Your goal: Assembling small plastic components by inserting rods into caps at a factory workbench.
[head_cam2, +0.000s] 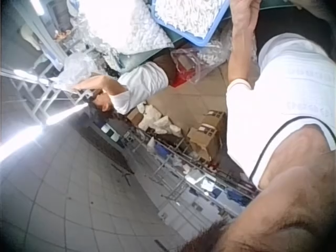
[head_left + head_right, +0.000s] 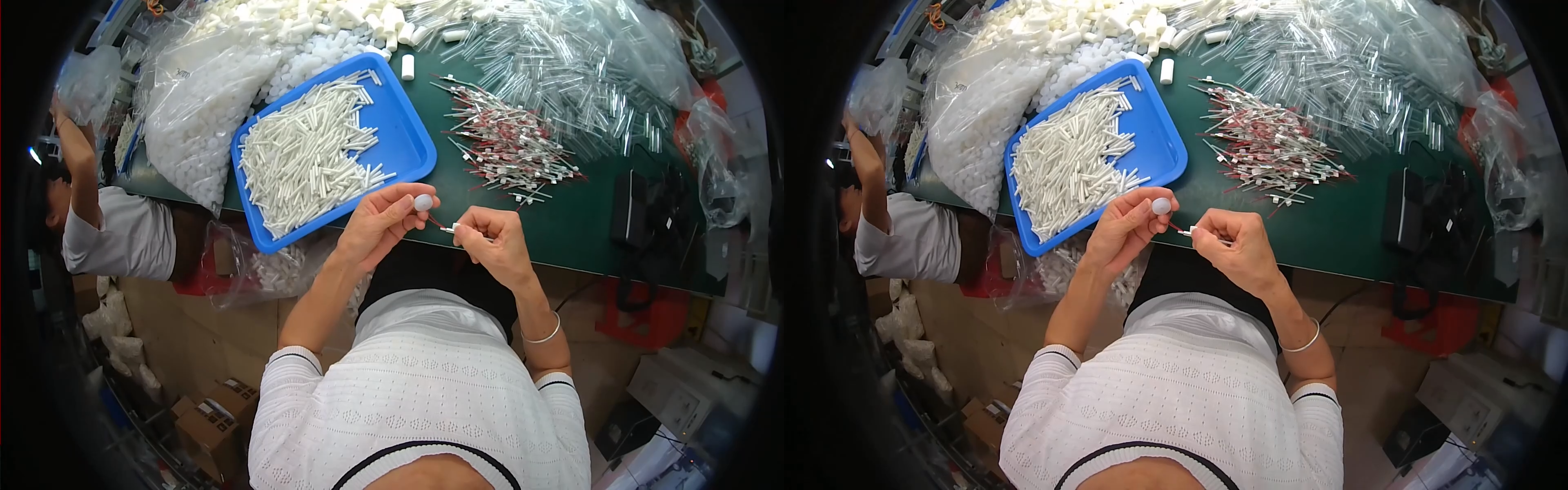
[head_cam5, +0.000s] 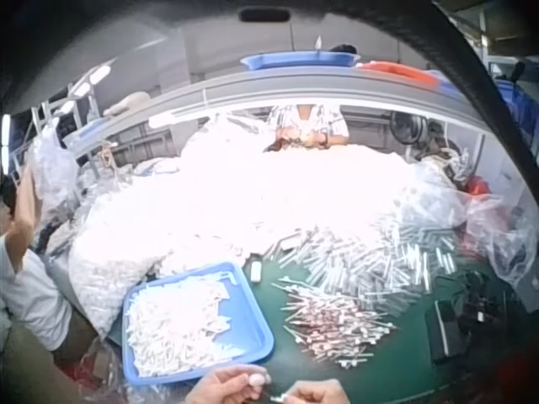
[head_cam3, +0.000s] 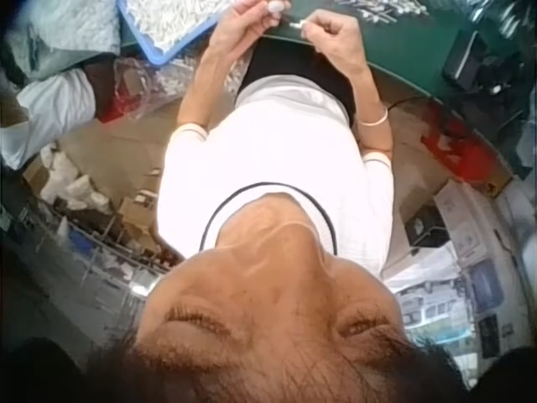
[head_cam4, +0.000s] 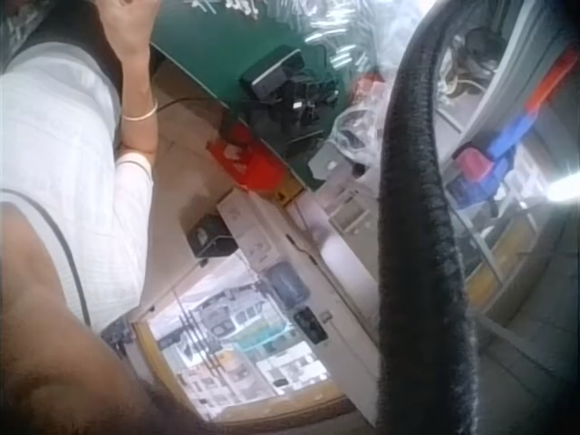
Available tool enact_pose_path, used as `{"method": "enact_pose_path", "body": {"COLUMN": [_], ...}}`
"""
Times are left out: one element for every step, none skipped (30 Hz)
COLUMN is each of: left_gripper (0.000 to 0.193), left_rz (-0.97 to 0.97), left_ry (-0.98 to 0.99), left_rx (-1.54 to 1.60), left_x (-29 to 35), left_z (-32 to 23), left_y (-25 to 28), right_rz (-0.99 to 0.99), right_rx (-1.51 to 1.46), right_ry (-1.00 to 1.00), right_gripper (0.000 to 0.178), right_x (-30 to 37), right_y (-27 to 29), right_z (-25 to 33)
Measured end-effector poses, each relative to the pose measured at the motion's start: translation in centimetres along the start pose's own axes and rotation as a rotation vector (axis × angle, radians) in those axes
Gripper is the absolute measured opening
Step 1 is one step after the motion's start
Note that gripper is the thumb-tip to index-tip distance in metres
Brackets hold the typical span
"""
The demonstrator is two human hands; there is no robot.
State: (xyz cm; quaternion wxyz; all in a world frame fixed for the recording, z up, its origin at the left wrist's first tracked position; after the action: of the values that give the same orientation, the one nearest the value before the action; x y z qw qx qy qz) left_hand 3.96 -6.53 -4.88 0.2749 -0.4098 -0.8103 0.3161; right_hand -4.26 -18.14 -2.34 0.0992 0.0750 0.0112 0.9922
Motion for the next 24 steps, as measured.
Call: {"method": "enact_pose_path", "body": {"left_gripper": [0.030,0.030,0.030,0.030,0.030,0.031,0.031,0.031,0.031,0.031,0.031,0.031,0.031,0.031,0.032,0.032,0.032,0.032,0.032,0.032,0.031,0.031,0.031,0.031], "left_rz": [0.006,0.006,0.017,0.029,0.029,0.028,0.027,0.027,0.031,0.035,0.035,0.034,0.034,0.034,0.032,0.030,0.031,0.026,0.021,0.022,0.015,0.009,0.009,0.006], "left_ry": [0.003,0.004,0.004,0.005,0.005,0.007,0.009,0.008,0.008,0.007,0.007,0.007,0.007,0.008,0.008,0.008,0.008,0.008,0.007,0.007,-0.002,-0.011,-0.011,-0.017], "left_rx": [0.011,0.011,0.010,0.008,0.009,0.016,0.023,0.024,0.025,0.026,0.026,0.023,0.020,0.020,0.013,0.005,0.005,0.001,-0.003,-0.003,-0.017,-0.030,-0.030,-0.036], "left_x": [-0.02,-0.01,0.00,0.02,0.04,0.06,0.09,0.11,0.13,0.14,0.16,0.18,0.21,0.23,0.26,0.28,0.30,0.31,0.33,0.38,0.44,0.50,0.53,0.54], "left_z": [0.10,0.18,0.26,0.30,0.29,0.27,0.27,0.30,0.34,0.39,0.42,0.47,0.51,0.53,0.56,0.58,0.60,0.61,0.62,0.61,0.47,0.35,0.33,0.27], "left_y": [0.05,0.12,0.09,0.01,0.00,-0.03,-0.04,0.00,0.02,0.03,0.05,0.06,0.06,0.03,0.02,0.01,0.00,0.05,0.10,0.06,0.06,0.05,-0.04,-0.11], "right_rz": [0.000,0.002,0.004,0.004,-0.005,-0.014,-0.013,-0.022,-0.031,-0.030,-0.035,-0.041,-0.041,-0.043,-0.045,-0.046,-0.053,-0.060,-0.061,-0.065,-0.070,-0.071,-0.075,-0.079], "right_rx": [-0.001,0.003,0.006,0.006,0.008,0.010,0.010,0.015,0.019,0.019,0.024,0.029,0.029,0.026,0.023,0.022,0.043,0.063,0.063,0.082,0.100,0.100,0.119,0.138], "right_ry": [-0.001,0.007,0.015,0.015,0.013,0.011,0.010,0.015,0.019,0.020,0.025,0.029,0.030,0.025,0.020,0.020,0.032,0.044,0.044,0.050,0.056,0.056,0.063,0.069], "right_gripper": [0.018,0.018,0.018,0.018,0.018,0.018,0.018,0.018,0.018,0.018,0.018,0.018,0.018,0.017,0.017,0.017,0.017,0.017,0.017,0.017,0.016,0.016,0.016,0.016], "right_x": [-0.01,-0.06,-0.07,-0.02,0.01,0.03,0.05,0.06,0.08,0.10,0.12,0.14,0.13,0.10,0.09,0.13,0.19,0.23,0.21,0.19,0.19,0.20,0.19,0.18], "right_y": [-0.02,-0.05,-0.07,-0.06,0.03,0.11,0.08,0.15,0.22,0.22,0.27,0.31,0.28,0.24,0.22,0.21,0.26,0.30,0.25,0.20,0.18,0.19,0.20,0.22], "right_z": [0.04,0.18,0.30,0.30,0.30,0.28,0.27,0.26,0.25,0.16,0.09,0.08,0.11,0.13,0.12,0.10,0.18,0.28,0.30,0.39,0.46,0.42,0.44,0.49]}}
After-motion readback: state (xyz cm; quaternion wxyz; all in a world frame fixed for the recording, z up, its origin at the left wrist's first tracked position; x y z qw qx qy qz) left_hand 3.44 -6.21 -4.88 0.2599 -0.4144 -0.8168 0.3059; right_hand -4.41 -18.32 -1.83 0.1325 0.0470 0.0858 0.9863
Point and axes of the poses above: each hand's wrist, its own x-axis away from the middle knuckle, its own y-axis out of the back of the hand, z = x × y, the point moved 9 cm from there along -x, towards the middle knuckle, and after that the axes turned 4 degrees about x, right-handed, at the moved point
